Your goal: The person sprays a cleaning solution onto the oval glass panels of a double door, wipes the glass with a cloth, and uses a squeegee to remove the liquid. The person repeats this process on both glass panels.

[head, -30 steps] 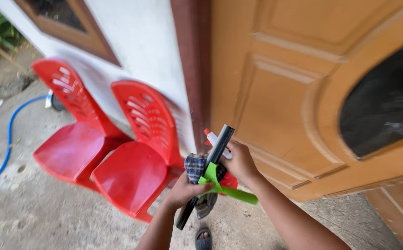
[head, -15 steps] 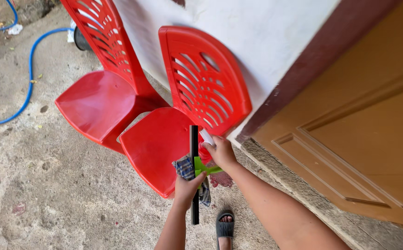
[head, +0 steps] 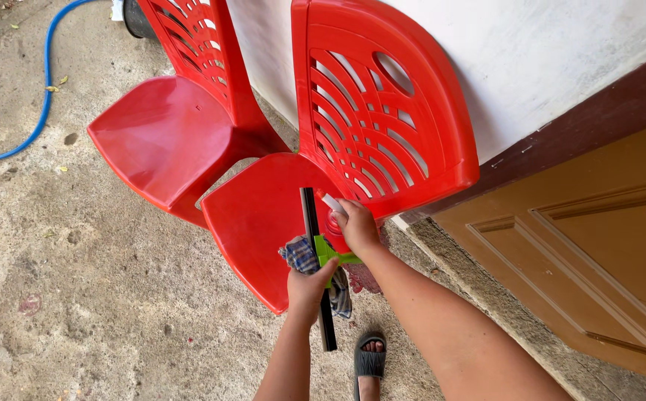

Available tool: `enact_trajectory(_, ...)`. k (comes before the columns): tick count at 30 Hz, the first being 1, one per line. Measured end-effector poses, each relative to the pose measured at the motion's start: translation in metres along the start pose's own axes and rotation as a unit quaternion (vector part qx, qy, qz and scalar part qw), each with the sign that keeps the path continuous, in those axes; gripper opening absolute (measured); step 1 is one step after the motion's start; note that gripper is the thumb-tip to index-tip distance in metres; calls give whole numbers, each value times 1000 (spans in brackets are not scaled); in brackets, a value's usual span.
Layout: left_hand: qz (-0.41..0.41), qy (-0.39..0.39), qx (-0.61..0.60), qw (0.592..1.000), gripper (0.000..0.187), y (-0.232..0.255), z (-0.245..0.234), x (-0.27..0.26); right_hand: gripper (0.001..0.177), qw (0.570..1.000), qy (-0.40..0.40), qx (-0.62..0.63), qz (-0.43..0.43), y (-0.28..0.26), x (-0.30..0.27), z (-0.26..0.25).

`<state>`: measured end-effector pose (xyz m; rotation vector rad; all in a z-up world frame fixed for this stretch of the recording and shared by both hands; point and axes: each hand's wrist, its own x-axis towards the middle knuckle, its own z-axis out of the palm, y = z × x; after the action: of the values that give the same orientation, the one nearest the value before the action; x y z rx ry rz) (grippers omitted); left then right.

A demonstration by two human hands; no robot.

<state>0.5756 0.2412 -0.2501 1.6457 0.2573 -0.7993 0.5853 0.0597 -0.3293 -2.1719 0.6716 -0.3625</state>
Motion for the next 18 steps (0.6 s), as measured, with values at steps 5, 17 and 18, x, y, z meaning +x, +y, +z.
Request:
enact_trajectory(5, 50, -27, -12, 998, 45, -22, -2, 3, 40, 999, -31, 19, 29, 8, 12, 11)
enact_trajectory(17, 31, -39, -18, 999, 28, 10, -2, -35, 32, 999, -4, 12, -52, -30, -16, -34)
enact_trajectory(18, 31, -49, -30, 998, 27, 15, -1, -39, 27, 997, 10, 27, -73, -42, -27, -50)
